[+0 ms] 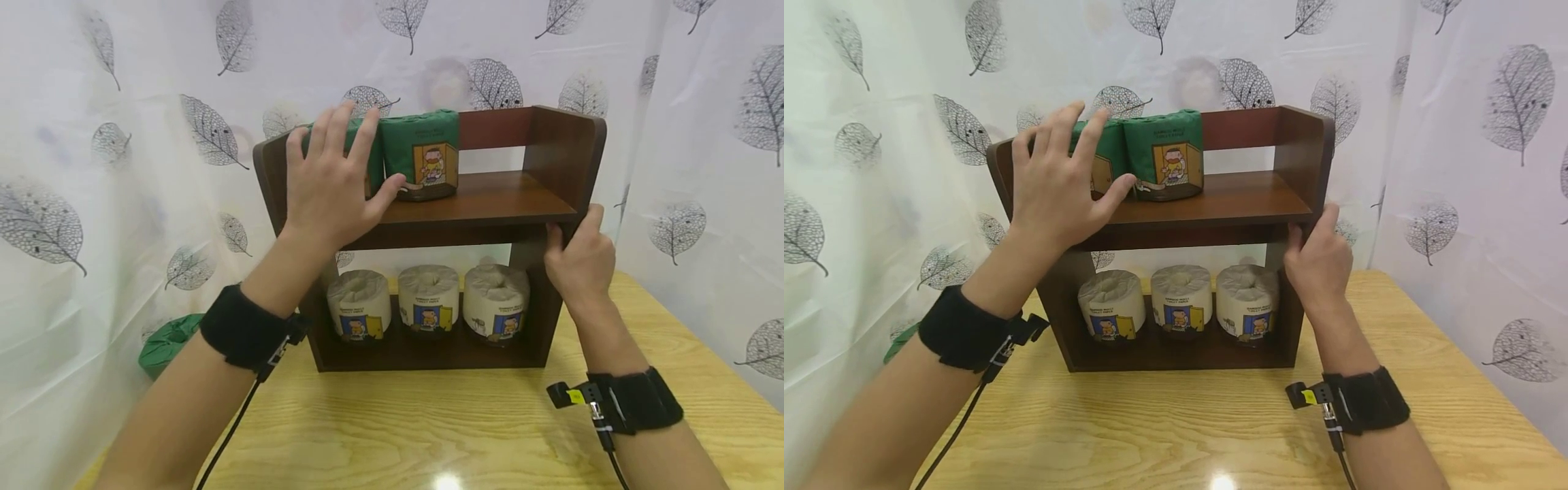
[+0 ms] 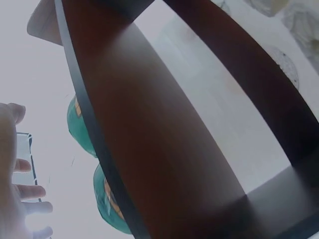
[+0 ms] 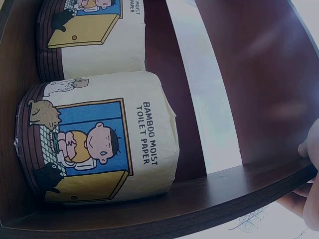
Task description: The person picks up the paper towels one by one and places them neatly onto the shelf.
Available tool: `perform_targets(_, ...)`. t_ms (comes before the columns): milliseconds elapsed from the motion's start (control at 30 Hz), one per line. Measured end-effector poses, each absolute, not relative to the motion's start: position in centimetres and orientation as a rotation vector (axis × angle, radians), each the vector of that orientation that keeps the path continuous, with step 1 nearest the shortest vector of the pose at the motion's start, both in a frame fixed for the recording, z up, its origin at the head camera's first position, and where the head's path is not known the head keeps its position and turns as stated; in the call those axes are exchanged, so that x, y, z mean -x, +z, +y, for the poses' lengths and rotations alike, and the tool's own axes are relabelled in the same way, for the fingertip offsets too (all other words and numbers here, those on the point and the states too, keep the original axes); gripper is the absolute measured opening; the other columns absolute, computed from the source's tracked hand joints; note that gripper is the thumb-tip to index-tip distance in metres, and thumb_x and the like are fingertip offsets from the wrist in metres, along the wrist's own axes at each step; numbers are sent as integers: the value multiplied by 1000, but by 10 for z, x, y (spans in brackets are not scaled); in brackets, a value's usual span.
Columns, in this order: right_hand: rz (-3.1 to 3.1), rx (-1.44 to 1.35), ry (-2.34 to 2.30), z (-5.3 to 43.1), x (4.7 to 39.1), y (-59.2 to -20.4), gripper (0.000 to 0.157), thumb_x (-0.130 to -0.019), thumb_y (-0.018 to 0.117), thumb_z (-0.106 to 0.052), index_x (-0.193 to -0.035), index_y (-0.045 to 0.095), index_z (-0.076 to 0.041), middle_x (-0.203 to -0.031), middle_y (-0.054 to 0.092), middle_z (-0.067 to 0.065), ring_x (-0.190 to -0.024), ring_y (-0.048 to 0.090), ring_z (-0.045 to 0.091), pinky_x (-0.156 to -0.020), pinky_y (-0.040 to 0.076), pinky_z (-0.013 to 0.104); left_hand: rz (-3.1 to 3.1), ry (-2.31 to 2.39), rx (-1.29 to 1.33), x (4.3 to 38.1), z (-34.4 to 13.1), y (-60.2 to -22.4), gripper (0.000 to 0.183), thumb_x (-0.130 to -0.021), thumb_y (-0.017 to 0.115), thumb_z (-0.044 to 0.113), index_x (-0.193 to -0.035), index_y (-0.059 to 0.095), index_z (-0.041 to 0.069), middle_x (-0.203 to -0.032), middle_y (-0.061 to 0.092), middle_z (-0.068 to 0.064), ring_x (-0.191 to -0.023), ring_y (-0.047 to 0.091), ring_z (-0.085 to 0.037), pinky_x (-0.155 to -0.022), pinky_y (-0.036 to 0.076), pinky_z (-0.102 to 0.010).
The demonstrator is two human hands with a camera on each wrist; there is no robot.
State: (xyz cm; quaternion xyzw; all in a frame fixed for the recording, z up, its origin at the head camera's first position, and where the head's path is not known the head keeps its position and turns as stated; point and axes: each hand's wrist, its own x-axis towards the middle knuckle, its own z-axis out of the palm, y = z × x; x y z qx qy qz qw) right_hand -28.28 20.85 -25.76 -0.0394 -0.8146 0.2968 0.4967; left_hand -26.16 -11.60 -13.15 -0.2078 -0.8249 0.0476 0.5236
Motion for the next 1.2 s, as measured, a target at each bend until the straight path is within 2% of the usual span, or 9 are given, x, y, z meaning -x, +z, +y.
perform_targets(400,-1969,99,721,207,282,-257,43,-87,53,-32,-111,40,1,-76,55,33,-76,52,54,-62,39,63,-1929,-88,476,243,-147,-145,74,-88,34,64,-146,25,19,-147,27,-11,-133,23,-26,-100,22,-53)
perform_targets(667,-1976,106,715,206,282,-257,43,-87,52,-33,-111,40,1,-75,54,33,-76,52,54,-62,39,63,-1809,-220,466,227,-161,-159,71,-87,45,57,-143,32,16,-145,34,-9,-130,29,-22,-101,21,-55)
perform_targets(900,-1980,111,719,206,281,-256,43,-88,52,-33,-111,40,2,-77,55,33,-77,52,54,-62,39,63,-1772,-286,420,216,-172,-173,69,-86,45,54,-141,36,13,-143,38,-8,-130,31,-19,-101,21,-53)
perform_targets(1200,-1971,105,720,206,282,-257,43,-87,52,-33,-111,40,1,-77,54,34,-77,52,55,-62,39,64,-1742,-273,362,214,-192,-192,69,-85,48,52,-138,40,9,-139,42,-10,-128,34,-23,-98,22,-55)
